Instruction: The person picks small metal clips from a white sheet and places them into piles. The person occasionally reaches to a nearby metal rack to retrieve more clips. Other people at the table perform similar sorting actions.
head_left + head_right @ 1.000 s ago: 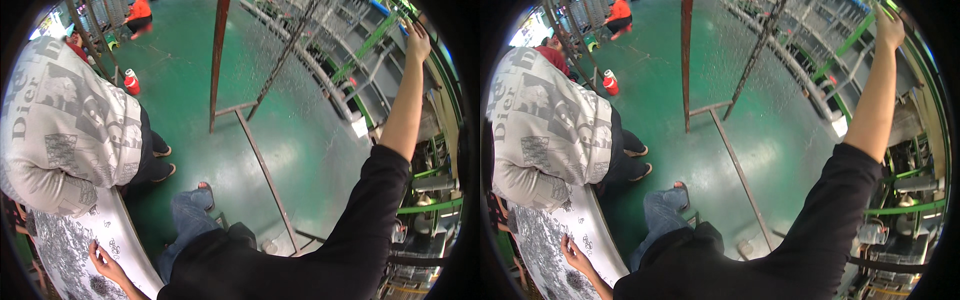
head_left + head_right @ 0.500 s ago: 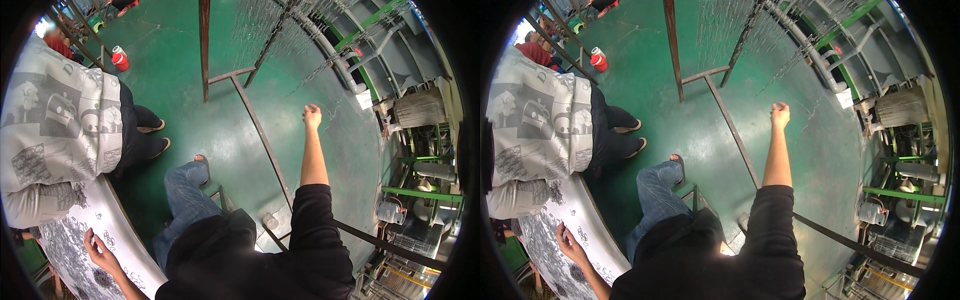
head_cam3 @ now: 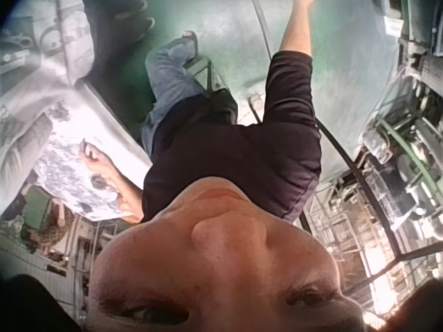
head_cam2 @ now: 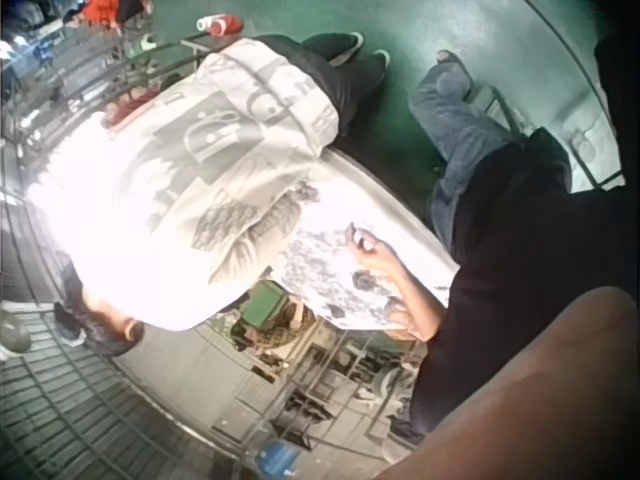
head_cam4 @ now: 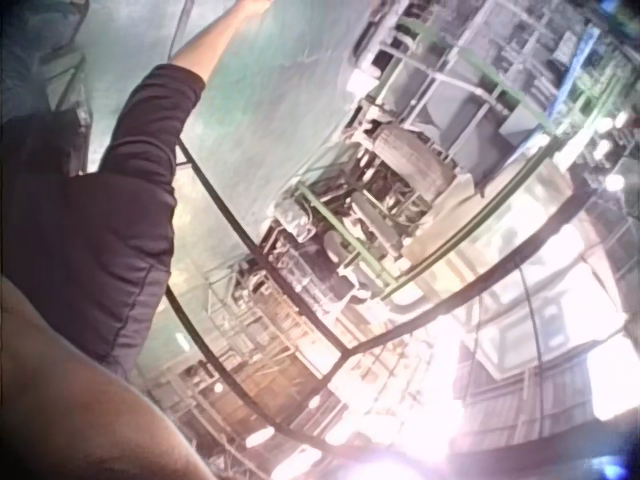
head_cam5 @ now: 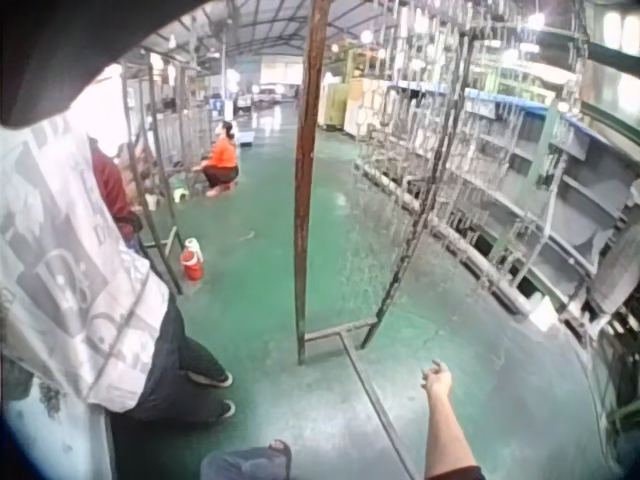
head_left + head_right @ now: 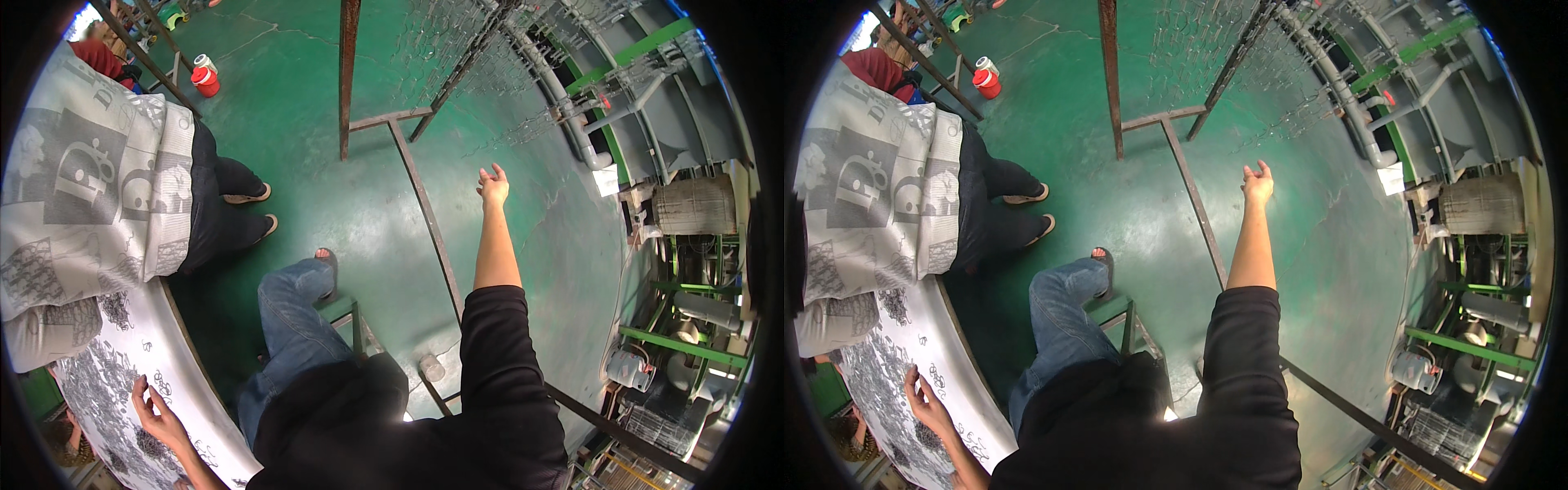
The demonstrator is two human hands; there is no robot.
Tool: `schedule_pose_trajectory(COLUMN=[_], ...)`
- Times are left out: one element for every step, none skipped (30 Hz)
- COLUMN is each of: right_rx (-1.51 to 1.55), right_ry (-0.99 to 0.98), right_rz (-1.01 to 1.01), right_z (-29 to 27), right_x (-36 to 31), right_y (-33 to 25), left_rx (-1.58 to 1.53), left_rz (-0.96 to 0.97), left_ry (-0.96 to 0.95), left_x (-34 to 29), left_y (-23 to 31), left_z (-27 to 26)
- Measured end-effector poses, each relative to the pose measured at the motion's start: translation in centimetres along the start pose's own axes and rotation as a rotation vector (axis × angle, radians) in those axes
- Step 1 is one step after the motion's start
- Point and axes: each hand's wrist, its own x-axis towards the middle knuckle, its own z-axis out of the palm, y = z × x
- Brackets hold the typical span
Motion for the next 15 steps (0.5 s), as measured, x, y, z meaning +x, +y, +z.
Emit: schedule_pose_trajectory(right_rx=[0.057,0.117,0.145,0.175,0.205,0.226,0.250,0.273,0.256,0.238,0.215,0.212,0.195,0.173,0.136], right_ry=[0.003,0.008,0.010,0.014,0.019,0.029,0.038,0.037,0.060,0.075,0.098,0.127,0.151,0.177,0.222], right_rz=[0.006,0.005,0.007,0.000,-0.008,-0.039,-0.072,-0.105,-0.127,-0.150,-0.170,-0.178,-0.204,-0.234,-0.231], right_z=[0.5,0.9,1.4,1.8,2.1,2.4,2.7,3.0,3.1,3.0,3.0,2.9,2.9,2.9,2.9], right_x=[0.3,0.5,0.8,1.0,1.4,1.7,2.2,2.7,3.3,3.9,4.5,5.0,5.6,6.1,6.5], right_y=[-0.1,-0.2,-0.3,-0.4,-0.5,-0.6,-0.7,-0.8,-0.9,-1.0,-1.0,-0.9,-0.8,-0.7,-0.5], left_rx=[-0.002,0.015,0.028,0.040,0.034,0.058,0.064,0.049,0.071,0.073,0.074,0.088,0.101,0.097,0.095], left_rz=[-0.002,-0.007,-0.014,-0.022,-0.012,-0.030,-0.030,-0.021,-0.034,-0.037,-0.039,-0.040,-0.042,-0.033,-0.044], left_ry=[-0.002,-0.001,-0.005,-0.010,-0.014,-0.022,-0.025,-0.026,-0.028,-0.027,-0.028,-0.037,-0.047,-0.050,-0.056], left_x=[-0.1,-0.1,-0.2,-0.3,-0.4,-0.4,-0.4,-0.4,-0.4,-0.4,-0.3,-0.3,-0.3,-0.4,-0.4], left_y=[0.0,0.1,0.2,0.2,0.3,0.4,0.5,0.5,0.6,0.7,0.8,0.9,1.1,1.2,1.3], left_z=[0.1,0.2,0.2,0.3,0.4,0.4,0.5,0.6,0.7,0.8,1.0,1.1,1.2,1.4,1.6])
